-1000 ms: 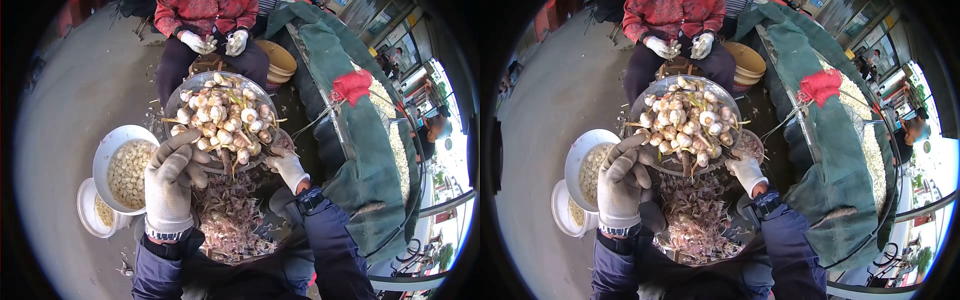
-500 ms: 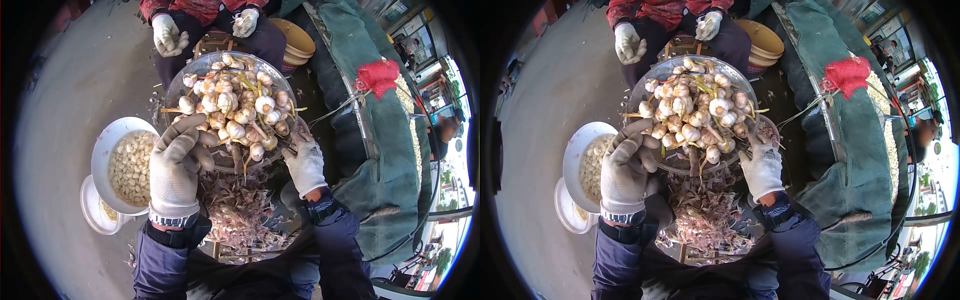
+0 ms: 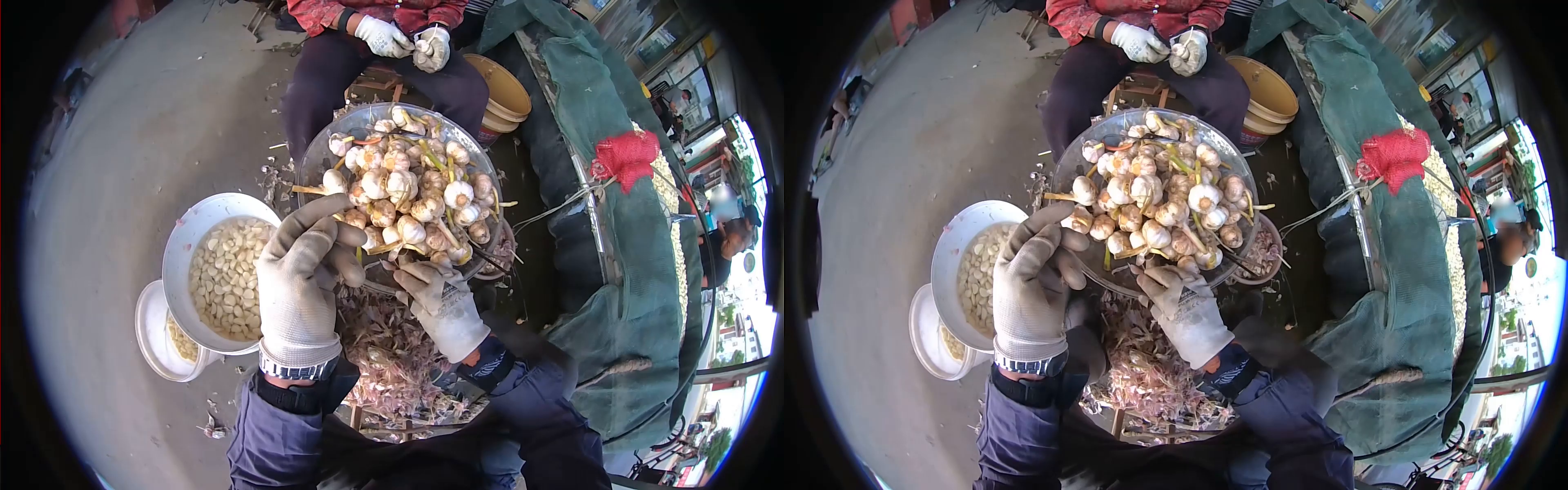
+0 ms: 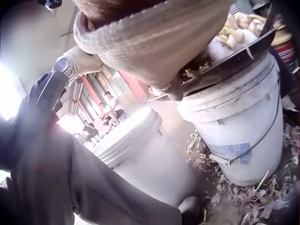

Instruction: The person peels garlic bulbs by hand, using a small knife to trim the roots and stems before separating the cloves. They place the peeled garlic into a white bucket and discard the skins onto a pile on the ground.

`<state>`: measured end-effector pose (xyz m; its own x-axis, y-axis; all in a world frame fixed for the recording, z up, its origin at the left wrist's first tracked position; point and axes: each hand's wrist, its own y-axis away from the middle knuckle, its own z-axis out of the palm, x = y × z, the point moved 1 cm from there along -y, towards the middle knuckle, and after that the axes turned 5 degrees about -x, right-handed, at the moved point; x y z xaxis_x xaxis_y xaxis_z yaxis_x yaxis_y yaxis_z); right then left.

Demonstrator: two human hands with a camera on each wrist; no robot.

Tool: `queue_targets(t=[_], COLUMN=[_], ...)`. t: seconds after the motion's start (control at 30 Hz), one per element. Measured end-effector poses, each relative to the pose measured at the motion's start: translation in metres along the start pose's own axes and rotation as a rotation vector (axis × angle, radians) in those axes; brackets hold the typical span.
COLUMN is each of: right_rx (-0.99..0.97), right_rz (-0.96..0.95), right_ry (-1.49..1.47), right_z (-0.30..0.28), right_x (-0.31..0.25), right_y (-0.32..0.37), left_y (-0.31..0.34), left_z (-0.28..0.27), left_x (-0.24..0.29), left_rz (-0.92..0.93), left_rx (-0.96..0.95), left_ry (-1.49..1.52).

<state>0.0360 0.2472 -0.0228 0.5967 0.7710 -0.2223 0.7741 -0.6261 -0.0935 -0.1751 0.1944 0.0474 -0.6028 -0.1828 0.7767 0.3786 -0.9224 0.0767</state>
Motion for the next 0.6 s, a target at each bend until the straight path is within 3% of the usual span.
queue_targets(t=[0.07, 0.1, 0.17, 0.23, 0.3, 0.33, 0.37, 0.43, 0.5, 0.53, 0.6], right_rx=[0.204, 0.200, 0.282, 0.285, 0.220, 0.074, 0.075, 0.147, 0.284, 0.344, 0.453], right_rz=[-0.008, -0.005, 0.135, 0.157, 0.051, 0.120, 0.121, 0.026, 0.141, 0.459, 0.615], right_ry=[-0.106, -0.107, -0.569, -0.493, 0.064, 0.172, 0.170, 0.032, -0.484, -1.141, -1.133], right_z=[-0.006, -0.003, 0.009, 0.015, 0.018, 0.014, 0.015, 0.012, -0.013, -0.033, -0.049], right_x=[0.004, 0.007, 0.021, 0.027, 0.024, 0.016, 0.017, 0.018, 0.019, 0.013, 0.033], right_y=[0.001, 0.003, 0.008, 0.002, -0.006, -0.007, -0.007, -0.008, -0.004, -0.004, 0.007], left_y=[0.001, 0.003, 0.003, 0.004, 0.005, 0.006, 0.007, 0.006, 0.005, 0.005, 0.007], left_z=[0.003, 0.004, 0.008, 0.008, 0.011, 0.012, 0.013, 0.010, 0.009, 0.010, 0.013], left_x=[0.003, 0.003, 0.002, 0.000, 0.001, 0.002, 0.002, -0.001, -0.003, -0.003, -0.005], left_rz=[-0.027, -0.032, -0.037, -0.045, -0.050, -0.063, -0.077, -0.070, -0.065, -0.063, -0.073], left_rx=[0.007, 0.009, 0.012, 0.007, -0.002, 0.016, 0.034, 0.032, 0.035, 0.023, 0.005], left_ry=[-0.017, -0.017, 0.010, -0.003, -0.020, -0.028, -0.035, -0.034, -0.025, -0.042, -0.060])
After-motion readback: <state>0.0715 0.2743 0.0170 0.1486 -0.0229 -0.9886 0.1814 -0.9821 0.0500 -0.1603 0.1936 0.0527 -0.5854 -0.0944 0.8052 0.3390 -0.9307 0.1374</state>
